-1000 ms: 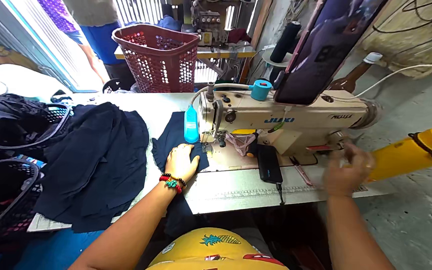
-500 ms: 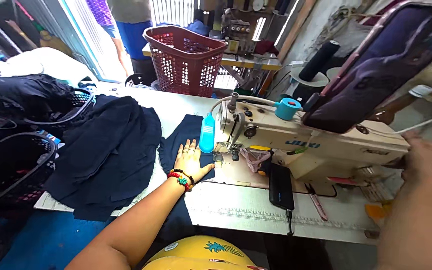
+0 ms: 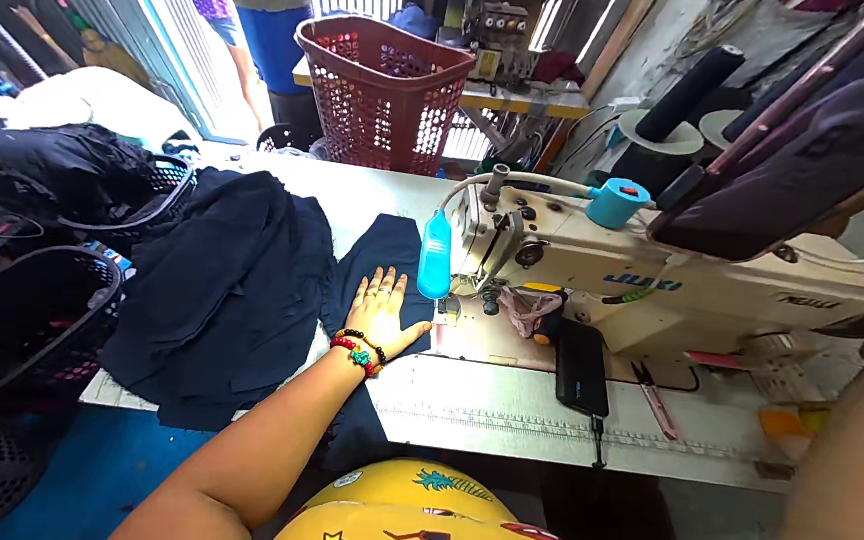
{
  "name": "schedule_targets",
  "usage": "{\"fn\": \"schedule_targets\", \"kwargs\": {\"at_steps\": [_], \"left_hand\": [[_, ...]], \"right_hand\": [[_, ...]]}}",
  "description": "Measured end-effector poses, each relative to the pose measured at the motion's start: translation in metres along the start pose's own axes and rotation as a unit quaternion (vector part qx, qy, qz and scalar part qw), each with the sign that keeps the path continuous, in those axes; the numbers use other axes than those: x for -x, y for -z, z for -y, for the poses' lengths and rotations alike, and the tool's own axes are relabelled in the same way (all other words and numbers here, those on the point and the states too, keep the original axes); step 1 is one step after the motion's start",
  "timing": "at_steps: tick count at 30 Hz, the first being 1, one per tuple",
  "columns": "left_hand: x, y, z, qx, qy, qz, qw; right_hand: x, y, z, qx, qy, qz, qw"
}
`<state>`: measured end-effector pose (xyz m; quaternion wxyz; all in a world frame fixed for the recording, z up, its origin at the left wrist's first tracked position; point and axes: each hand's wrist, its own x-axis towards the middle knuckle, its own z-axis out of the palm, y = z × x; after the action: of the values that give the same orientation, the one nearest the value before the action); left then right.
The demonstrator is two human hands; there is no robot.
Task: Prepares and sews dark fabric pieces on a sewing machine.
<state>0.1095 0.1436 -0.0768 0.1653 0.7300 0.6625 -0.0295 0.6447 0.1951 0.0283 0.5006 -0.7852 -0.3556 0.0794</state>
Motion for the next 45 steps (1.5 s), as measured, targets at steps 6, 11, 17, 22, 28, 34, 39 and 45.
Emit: {"fn": "schedule_targets", "kwargs": {"at_steps": [6,11,17,22,28,34,39,45], "left_hand": [[0.002,0.001,0.004,0.000,0.003,0.006,1.000],[0.012,-0.001,0.019,-0.003,-0.001,-0.011,1.000],[0.033,-0.001,0.029,-0.014,-0.006,0.011,1.000],[0.072,-0.012,0.030,-0.021,-0.007,0.010,1.000],[0.096,-0.019,0.022,-0.010,0.025,-0.006,1.000],[0.107,-0.007,0.009,0.041,-0.044,-0.050,0.997],[0.076,-0.011,0.032,0.021,-0.170,-0.140,0.975],[0.093,-0.025,0.009,0.010,-0.013,-0.067,0.998]], "right_hand": [[0.001,-0.013,-0.041,-0.161,0.101,-0.037,0.981],[0.037,-0.021,-0.038,-0.324,0.106,-0.026,0.940],[0.012,-0.010,-0.018,-0.112,0.058,-0.050,0.991],[0.011,-0.009,-0.022,-0.109,0.078,-0.043,0.990],[0.040,-0.015,-0.040,-0.305,0.088,-0.004,0.948],[0.052,0.003,-0.031,-0.077,0.060,-0.054,0.994],[0.156,0.014,-0.034,0.092,0.190,0.018,0.977],[0.208,-0.009,-0.065,0.267,0.179,0.153,0.934]]}}
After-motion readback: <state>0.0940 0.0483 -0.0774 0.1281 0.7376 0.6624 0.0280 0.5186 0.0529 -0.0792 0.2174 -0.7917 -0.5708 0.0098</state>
